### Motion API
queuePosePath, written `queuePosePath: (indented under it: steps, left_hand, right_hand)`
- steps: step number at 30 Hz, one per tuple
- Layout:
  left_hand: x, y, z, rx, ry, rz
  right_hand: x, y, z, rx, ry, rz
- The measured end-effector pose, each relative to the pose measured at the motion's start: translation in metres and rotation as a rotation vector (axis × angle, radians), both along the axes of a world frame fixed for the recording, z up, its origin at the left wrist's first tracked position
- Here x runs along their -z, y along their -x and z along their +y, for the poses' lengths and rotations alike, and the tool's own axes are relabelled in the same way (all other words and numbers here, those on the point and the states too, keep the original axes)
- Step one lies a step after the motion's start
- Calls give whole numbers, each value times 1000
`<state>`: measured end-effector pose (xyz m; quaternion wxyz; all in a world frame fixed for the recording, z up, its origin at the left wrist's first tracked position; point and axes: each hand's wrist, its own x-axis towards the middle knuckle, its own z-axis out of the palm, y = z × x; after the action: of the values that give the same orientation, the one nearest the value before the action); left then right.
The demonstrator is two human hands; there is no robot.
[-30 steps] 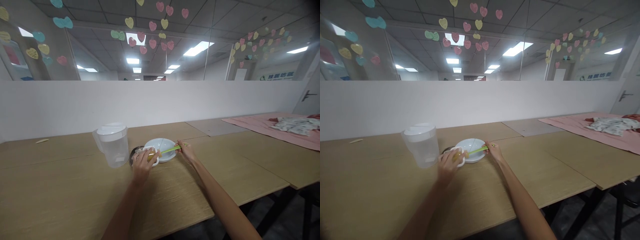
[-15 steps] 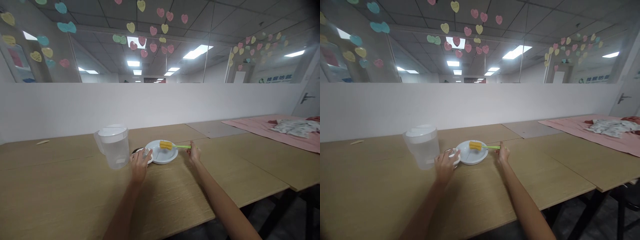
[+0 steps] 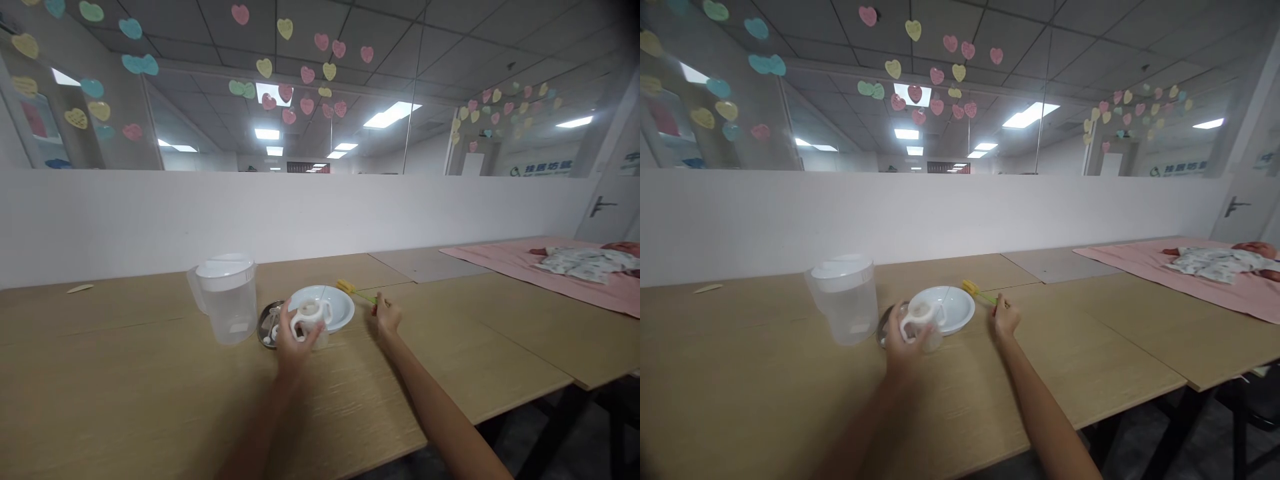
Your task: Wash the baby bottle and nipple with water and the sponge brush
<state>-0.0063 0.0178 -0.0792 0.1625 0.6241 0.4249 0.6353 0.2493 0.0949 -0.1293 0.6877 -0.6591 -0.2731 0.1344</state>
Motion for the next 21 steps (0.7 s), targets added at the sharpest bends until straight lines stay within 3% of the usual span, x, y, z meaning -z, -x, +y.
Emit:
queuePosePath:
  steps: [4,8,21]
  left_hand:
    - [10,-13,-15,218,-27,164]
    - [18,-16,-21,316,6,307]
    - [37,-18,-11,282,95,316]
  right_hand:
    - [1,3,-4,-101,231,-380]
    - [0,11,-6,-212,345,-601]
    - [1,23,-8,-356,563,-841]
